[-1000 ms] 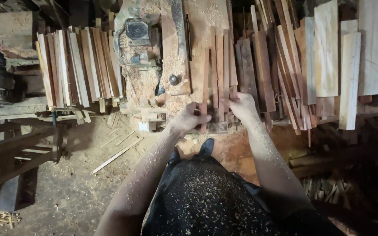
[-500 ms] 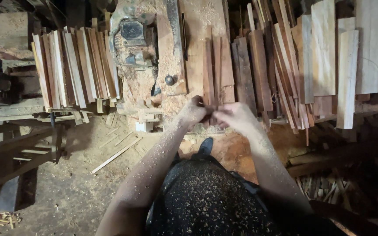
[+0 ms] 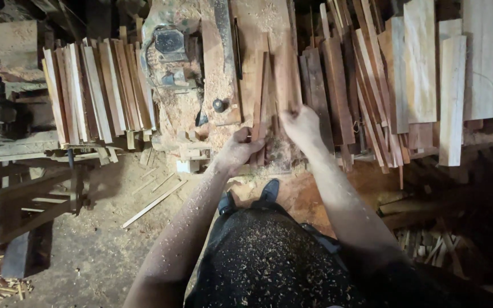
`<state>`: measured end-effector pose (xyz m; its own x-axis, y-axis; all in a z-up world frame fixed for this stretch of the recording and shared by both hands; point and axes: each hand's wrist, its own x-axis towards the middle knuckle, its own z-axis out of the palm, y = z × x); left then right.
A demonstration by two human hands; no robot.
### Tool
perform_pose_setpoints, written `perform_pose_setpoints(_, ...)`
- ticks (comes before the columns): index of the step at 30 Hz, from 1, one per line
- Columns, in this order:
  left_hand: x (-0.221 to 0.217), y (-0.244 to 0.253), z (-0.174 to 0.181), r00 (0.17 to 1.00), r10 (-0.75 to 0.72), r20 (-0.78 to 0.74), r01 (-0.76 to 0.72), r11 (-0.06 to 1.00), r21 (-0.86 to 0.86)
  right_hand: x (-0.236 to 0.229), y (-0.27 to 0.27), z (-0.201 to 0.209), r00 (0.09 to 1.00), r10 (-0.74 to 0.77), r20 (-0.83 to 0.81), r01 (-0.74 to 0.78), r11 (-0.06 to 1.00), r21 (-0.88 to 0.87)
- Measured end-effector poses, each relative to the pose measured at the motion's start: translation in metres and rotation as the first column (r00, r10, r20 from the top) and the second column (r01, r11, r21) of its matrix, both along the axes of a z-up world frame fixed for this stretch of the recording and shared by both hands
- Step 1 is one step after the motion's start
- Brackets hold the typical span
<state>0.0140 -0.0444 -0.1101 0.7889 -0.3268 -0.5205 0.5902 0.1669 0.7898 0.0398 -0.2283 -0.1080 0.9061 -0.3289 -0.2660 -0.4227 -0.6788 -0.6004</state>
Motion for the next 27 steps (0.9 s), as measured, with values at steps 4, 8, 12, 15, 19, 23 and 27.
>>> perform_pose_setpoints(4, 0.0, -0.003, -0.006, 0.997, 0.019, 0.076, -0.019, 1.0, -0.005, 0.035, -0.002, -0.048, 0.999, 0.006, -0.034, -0.008, 0.999, -0.053)
perform_pose_setpoints(8, -0.005, -0.008, 0.018, 0.985, 0.029, 0.168, -0.025, 0.999, -0.021, 0.03, -0.005, -0.051, 0.999, 0.001, -0.053, -0.005, 0.997, -0.079)
perform_pose_setpoints(12, 0.0, -0.022, 0.024, 0.989, 0.017, 0.148, -0.032, 0.995, 0.096, 0.017, -0.021, 0.002, 0.999, -0.032, 0.032, 0.036, 0.991, -0.129)
perform_pose_setpoints(15, 0.011, -0.044, -0.002, 0.984, 0.027, 0.174, -0.014, 0.997, -0.078, 0.016, -0.047, 0.027, 0.987, -0.062, 0.147, 0.084, 0.985, -0.152)
perform_pose_setpoints(19, 0.006, -0.041, 0.036, 0.991, 0.053, 0.125, -0.048, 0.998, -0.038, -0.005, -0.032, 0.055, 0.963, -0.11, 0.245, 0.094, 0.993, 0.077)
perform_pose_setpoints(23, 0.008, -0.041, 0.07, 0.991, 0.127, -0.039, -0.129, 0.991, -0.046, -0.039, 0.019, 0.088, 0.989, -0.007, 0.148, -0.026, 0.975, 0.221)
perform_pose_setpoints(27, 0.015, -0.043, 0.032, 0.993, 0.118, -0.029, -0.119, 0.993, -0.026, -0.045, 0.011, 0.02, 0.988, 0.146, 0.051, -0.145, 0.989, -0.032)
